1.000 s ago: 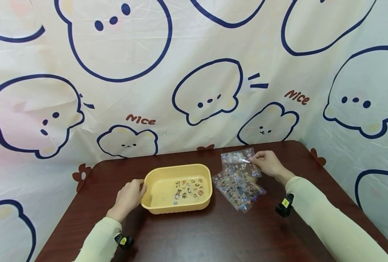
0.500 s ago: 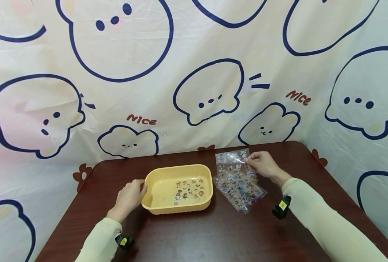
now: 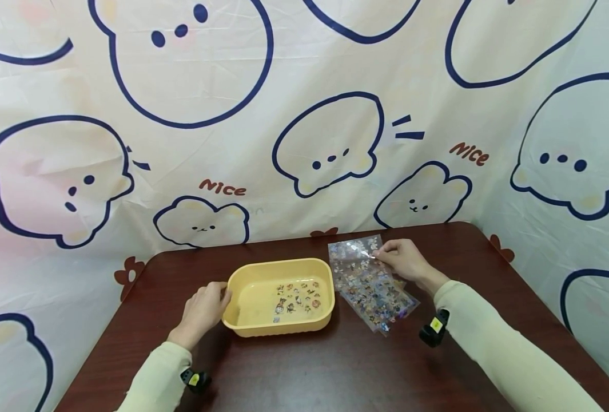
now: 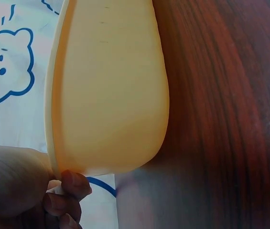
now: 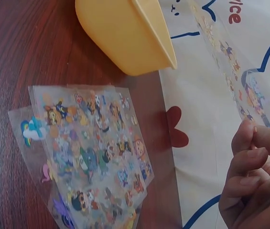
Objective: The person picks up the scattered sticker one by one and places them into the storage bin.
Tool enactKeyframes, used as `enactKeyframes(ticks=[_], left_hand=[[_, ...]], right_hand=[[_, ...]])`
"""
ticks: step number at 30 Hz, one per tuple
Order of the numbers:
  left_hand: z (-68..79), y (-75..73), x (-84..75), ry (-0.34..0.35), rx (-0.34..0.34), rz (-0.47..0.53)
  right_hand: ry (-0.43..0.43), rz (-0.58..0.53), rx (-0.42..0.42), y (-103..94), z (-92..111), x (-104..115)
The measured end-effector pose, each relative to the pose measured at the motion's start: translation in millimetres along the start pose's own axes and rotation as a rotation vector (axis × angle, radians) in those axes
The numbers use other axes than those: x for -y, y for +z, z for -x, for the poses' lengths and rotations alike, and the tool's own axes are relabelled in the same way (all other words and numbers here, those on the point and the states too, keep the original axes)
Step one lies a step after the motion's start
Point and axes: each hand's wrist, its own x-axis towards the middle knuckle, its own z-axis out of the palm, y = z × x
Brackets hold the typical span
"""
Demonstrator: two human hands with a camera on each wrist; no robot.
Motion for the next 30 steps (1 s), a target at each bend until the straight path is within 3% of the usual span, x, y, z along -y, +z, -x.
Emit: enactKeyframes(ticks=[15,30], left_hand=[[0.1,0.0,-0.1,-0.001,-0.010,0.006],[-0.2,1.0,-0.3,0.016,-0.045,0.003]], right_hand=[[-0.026,-0.002,0.020,22.5,-6.1,6.6],[-0.031,-0.081,0.044,45.4,-13.6,12.1]])
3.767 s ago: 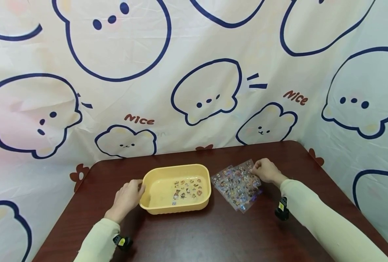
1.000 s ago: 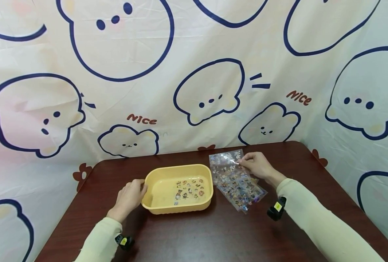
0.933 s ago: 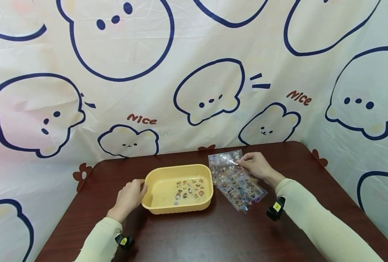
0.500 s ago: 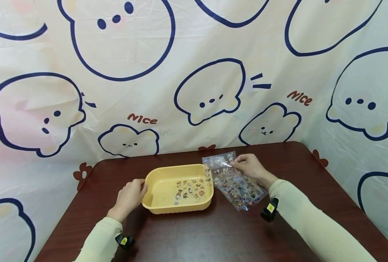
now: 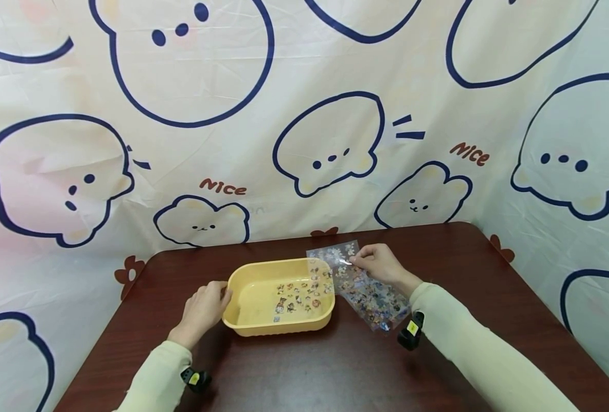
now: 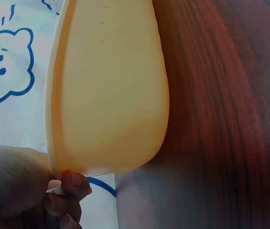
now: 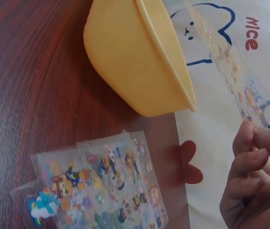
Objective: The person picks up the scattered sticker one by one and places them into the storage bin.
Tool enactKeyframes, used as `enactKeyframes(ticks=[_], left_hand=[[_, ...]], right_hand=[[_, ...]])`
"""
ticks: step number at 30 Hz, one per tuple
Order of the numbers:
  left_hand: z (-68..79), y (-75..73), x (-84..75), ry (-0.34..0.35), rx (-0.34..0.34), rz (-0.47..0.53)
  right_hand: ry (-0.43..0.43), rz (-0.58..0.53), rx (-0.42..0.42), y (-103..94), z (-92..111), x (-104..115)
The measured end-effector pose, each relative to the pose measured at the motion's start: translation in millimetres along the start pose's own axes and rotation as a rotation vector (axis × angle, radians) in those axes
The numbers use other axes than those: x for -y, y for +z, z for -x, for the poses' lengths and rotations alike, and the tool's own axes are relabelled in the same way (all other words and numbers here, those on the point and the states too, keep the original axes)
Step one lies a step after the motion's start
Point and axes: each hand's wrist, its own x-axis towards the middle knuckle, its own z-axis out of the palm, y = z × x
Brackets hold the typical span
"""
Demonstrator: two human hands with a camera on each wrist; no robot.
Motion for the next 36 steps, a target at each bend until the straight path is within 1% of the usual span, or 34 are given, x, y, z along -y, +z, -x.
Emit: enactKeyframes(ticks=[7,14,17,22,25,29,36], left_hand=[[0.4,-0.7,-0.3,-0.013,0.022,0.006],[0.3,-1.2,-0.1,-0.019,0.033,0.004],[0.2,-1.0,-0.1,-0.018,0.034,0.004],[0.0,-1.2,-0.3,-0.015,0.032,0.003],[-0.1,-1.5,-0.6,-0.015,0.032,0.003],[-0.6,-1.9,-1.2,-0.014,0.026,0.004],[-0.2,-1.7,-1.2,-0.023,0.037,0.005]], right_hand=[[0.001,0.023,-0.002,7.8,-2.1,2.8],[-0.008,-0.002,0.005,20.2,-6.3,7.4],[-0.024,-0.014,0.018,24.1,-6.5,10.1],[-0.005,-0.025,0.012,30.5,-9.0,11.3],[0.001,-0.009,0.004,33.8,-10.5,12.1],[-0.012,0.002,0.008,37.5,-11.7,14.9],[-0.026,-0.026,0.026,45.2,-15.6,15.4]])
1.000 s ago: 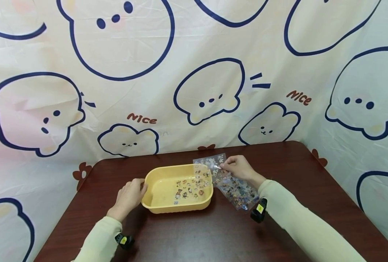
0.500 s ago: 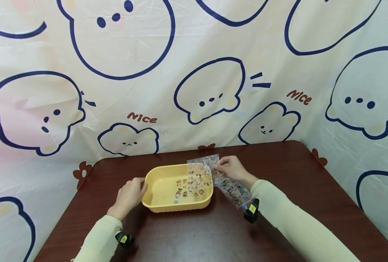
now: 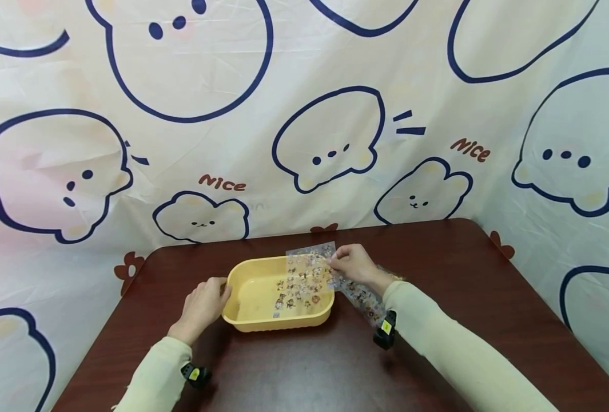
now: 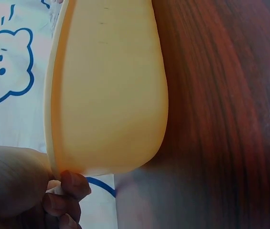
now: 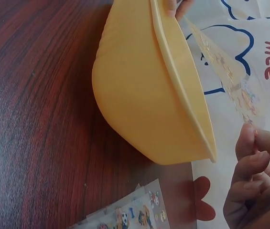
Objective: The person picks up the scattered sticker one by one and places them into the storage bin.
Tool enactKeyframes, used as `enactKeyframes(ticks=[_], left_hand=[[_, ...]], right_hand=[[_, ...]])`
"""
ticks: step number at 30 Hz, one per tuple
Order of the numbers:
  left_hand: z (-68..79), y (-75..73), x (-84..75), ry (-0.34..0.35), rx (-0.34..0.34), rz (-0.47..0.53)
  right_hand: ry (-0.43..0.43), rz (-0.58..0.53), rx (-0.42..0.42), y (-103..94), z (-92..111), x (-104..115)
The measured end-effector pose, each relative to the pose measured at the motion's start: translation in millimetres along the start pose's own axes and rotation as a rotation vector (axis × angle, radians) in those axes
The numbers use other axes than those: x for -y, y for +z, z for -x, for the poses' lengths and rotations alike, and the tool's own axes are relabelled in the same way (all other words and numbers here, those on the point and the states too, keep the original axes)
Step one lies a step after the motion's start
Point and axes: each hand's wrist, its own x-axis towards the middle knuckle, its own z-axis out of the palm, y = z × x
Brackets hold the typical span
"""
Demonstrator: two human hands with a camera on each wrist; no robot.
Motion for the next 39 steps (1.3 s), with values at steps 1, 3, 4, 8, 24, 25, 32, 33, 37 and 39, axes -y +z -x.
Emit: enactKeyframes(ticks=[1,3,4,8,24,25,32,33,37,39], left_hand=[[0.1,-0.1,0.1,-0.001,0.001,0.000],[-0.1,0.0,0.5,-0.004,0.000,-0.002],[-0.1,-0.1,0.8,-0.005,-0.002,-0.004],[-0.3,0.6,1.6,-0.009,-0.001,-0.008],[-0.3,0.2,0.4,-0.007,0.001,-0.004],[-0.3,0.0,0.2,-0.006,0.001,-0.003],[-1.4,-0.2,-0.2,-0.003,0.007,-0.003],[-1.6,-0.1,-0.1,-0.003,0.006,-0.003],[-1.8,0.1,0.3,-0.002,0.007,-0.005],[-1.8,0.1,0.3,-0.002,0.009,-0.006]], right_hand=[[0.000,-0.001,0.000,1.1,-0.6,0.2],[0.000,0.002,-0.001,3.3,-1.8,0.7],[0.002,0.005,-0.002,4.4,-2.5,1.2],[0.019,0.010,-0.008,9.1,-5.7,3.6],[0.008,0.057,-0.007,30.0,-17.0,15.9],[0.013,0.052,-0.005,31.4,-17.3,16.5],[0.021,0.069,0.011,39.4,-18.3,22.9],[0.021,0.076,0.014,40.9,-18.8,23.2],[0.023,0.092,0.032,47.1,-20.1,23.7],[0.025,0.095,0.040,49.6,-20.1,23.8]])
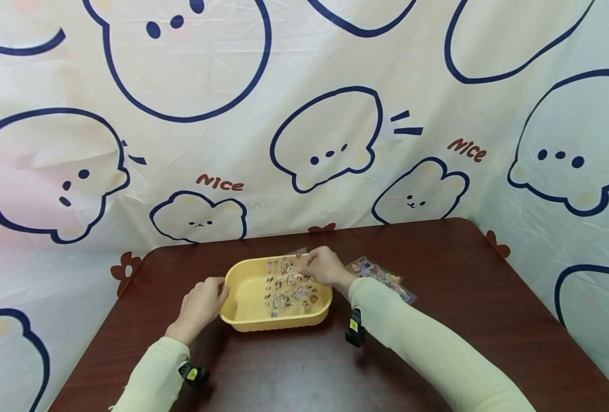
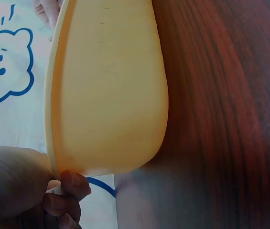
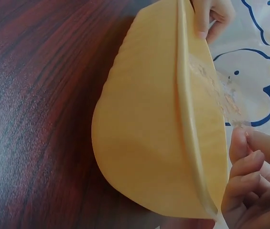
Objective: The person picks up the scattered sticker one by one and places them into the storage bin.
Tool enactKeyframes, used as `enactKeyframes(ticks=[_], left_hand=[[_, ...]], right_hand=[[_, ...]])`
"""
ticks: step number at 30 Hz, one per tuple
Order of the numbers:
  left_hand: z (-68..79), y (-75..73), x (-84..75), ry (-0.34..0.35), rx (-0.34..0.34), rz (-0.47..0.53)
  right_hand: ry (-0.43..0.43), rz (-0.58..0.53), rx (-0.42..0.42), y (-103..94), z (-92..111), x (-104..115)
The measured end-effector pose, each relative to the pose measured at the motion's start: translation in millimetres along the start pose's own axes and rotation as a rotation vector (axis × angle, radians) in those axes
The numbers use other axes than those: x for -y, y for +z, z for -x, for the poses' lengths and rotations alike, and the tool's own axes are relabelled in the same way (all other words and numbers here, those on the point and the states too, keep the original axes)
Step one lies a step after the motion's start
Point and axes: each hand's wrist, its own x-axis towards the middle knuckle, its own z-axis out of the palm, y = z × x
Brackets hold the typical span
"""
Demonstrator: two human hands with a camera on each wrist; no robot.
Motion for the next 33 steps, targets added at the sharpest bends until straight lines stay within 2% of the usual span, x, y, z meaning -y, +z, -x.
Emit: enactKeyframes(ticks=[11,21,30,33], left_hand=[[-0.3,-1.1,-1.5,-0.007,0.019,-0.002],[1.6,-2.0,-1.7,-0.013,0.024,0.002],[1.6,-0.9,-1.4,-0.020,0.025,0.001],[1.5,-0.8,-1.0,-0.013,0.019,-0.003]], right_hand=[[0.030,0.051,0.003,11.2,-1.7,2.4],[0.089,0.172,-0.028,24.1,-0.8,6.8],[0.025,0.273,-0.022,31.5,-0.9,9.0],[0.036,0.275,0.001,32.1,-1.8,9.6]])
